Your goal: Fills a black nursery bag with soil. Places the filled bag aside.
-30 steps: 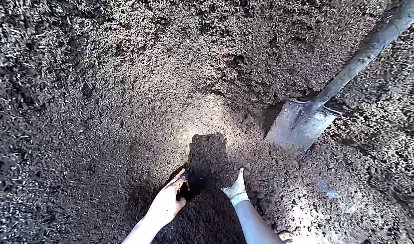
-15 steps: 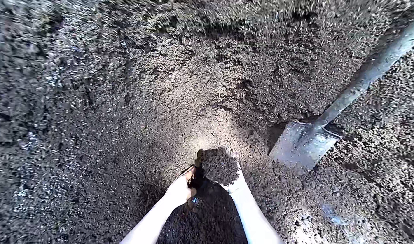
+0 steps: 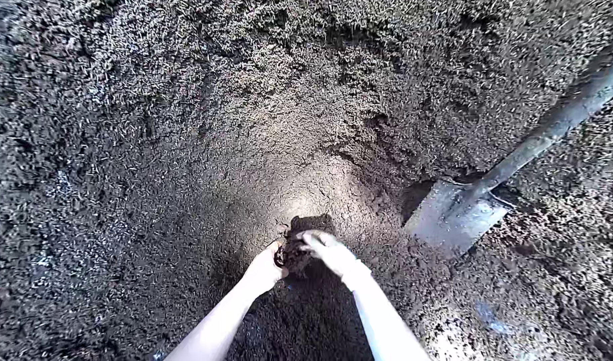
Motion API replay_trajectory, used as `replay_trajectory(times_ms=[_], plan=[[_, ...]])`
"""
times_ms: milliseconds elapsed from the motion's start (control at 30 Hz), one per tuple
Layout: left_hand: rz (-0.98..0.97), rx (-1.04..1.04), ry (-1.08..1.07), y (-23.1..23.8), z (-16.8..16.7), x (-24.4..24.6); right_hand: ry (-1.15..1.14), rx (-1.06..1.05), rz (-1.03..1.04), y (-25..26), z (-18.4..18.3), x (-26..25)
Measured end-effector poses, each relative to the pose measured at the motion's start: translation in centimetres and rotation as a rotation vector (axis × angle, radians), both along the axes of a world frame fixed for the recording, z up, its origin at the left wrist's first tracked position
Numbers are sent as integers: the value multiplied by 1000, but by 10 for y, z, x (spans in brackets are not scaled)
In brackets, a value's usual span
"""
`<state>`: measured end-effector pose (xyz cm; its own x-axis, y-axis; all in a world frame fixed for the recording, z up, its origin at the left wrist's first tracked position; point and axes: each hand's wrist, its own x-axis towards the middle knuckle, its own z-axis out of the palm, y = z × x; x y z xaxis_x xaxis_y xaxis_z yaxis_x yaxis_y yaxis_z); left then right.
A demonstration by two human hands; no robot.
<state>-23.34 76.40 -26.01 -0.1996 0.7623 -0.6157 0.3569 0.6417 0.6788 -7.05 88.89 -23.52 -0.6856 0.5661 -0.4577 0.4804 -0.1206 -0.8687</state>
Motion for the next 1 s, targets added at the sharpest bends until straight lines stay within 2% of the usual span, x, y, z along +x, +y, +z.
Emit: replay_trajectory(times_ms=[67, 133, 167, 233, 300, 367, 433, 533, 600, 667, 733, 900, 1000], plan=[[-24, 2, 0, -4, -1, -3, -120, 325, -69, 33, -23, 6], [-58, -10, 5, -6, 1, -1, -249, 642, -116, 70, -74, 19], [-96, -17, 21, -6, 0, 1, -383, 667, -105, 80, -91, 24], [-206, -50, 69, -4, 2, 3, -606, 629, -68, 82, -103, 25], [-302, -100, 118, -3, 4, 8, -673, 567, -24, 76, -103, 23], [-345, -134, 147, -2, 6, 15, -603, 464, 0, 69, -108, 37], [-326, -87, 139, 0, 11, 19, -420, 266, -63, 67, -104, 60], [-265, 9, 110, -4, 30, 13, -274, -99, -340, 73, -93, 111], [-244, -18, 115, -17, 34, 8, -489, -262, -439, 60, -110, 164], [-244, -87, 152, -23, 29, -2, -677, -503, -343, 36, -144, 197], [-225, -120, 159, -26, 25, -4, -622, -703, -336, 0, -163, 198], [-181, -102, 90, -32, 30, -2, -268, -932, -814, -57, -186, 148], [-208, -119, 100, -36, 28, -4, -160, -983, -938, -67, -189, 139]])
